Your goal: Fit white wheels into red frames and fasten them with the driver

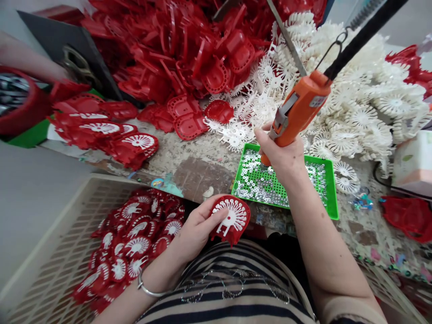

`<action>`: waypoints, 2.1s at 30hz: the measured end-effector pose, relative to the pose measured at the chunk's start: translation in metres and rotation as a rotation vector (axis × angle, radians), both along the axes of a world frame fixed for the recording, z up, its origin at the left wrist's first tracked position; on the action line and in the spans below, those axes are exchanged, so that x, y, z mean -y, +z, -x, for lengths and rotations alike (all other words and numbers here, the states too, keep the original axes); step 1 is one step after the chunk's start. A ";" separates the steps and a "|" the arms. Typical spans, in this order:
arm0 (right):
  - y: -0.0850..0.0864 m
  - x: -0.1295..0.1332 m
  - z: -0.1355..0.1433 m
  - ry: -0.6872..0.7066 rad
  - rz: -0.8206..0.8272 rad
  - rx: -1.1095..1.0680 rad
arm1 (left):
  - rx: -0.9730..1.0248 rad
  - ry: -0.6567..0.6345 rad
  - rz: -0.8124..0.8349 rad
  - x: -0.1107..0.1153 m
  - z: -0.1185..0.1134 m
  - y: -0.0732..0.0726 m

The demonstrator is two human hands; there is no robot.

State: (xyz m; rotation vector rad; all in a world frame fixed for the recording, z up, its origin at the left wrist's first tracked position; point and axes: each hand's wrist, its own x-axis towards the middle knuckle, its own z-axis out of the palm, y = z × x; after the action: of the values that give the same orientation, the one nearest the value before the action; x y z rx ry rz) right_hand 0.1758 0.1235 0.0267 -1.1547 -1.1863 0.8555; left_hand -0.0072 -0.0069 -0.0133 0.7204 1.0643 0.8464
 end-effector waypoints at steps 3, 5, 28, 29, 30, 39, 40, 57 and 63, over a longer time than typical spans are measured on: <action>0.001 0.002 0.000 -0.018 0.000 0.006 | 0.008 -0.020 0.004 0.000 0.001 0.002; 0.001 0.001 0.000 -0.016 -0.006 0.011 | 0.013 -0.018 0.007 0.001 0.001 0.002; 0.010 0.004 0.003 -0.023 -0.045 -0.065 | -0.047 -0.105 -0.031 0.002 0.006 0.004; 0.013 0.006 0.003 -0.010 -0.048 -0.093 | -0.064 -0.136 -0.060 0.001 0.007 0.004; 0.017 0.008 0.004 0.008 -0.049 -0.127 | -0.088 -0.170 -0.100 0.001 0.007 0.005; 0.061 0.048 0.011 0.164 0.000 -0.254 | -0.335 -0.329 -0.691 -0.012 -0.004 0.018; 0.064 0.053 0.012 0.186 0.002 -0.252 | -0.343 -0.332 -0.715 -0.012 -0.006 0.018; 0.069 0.088 0.022 0.184 -0.078 -0.271 | -0.347 -0.282 -0.801 0.007 -0.014 0.018; 0.070 0.095 0.024 0.181 -0.068 -0.245 | -0.374 -0.302 -0.809 0.010 -0.013 0.020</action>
State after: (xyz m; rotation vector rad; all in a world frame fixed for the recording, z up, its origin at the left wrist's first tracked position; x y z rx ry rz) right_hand 0.1521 0.0284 0.0965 -0.8690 -1.1188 1.0542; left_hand 0.0061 -0.0167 0.0063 1.7282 0.8815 0.8901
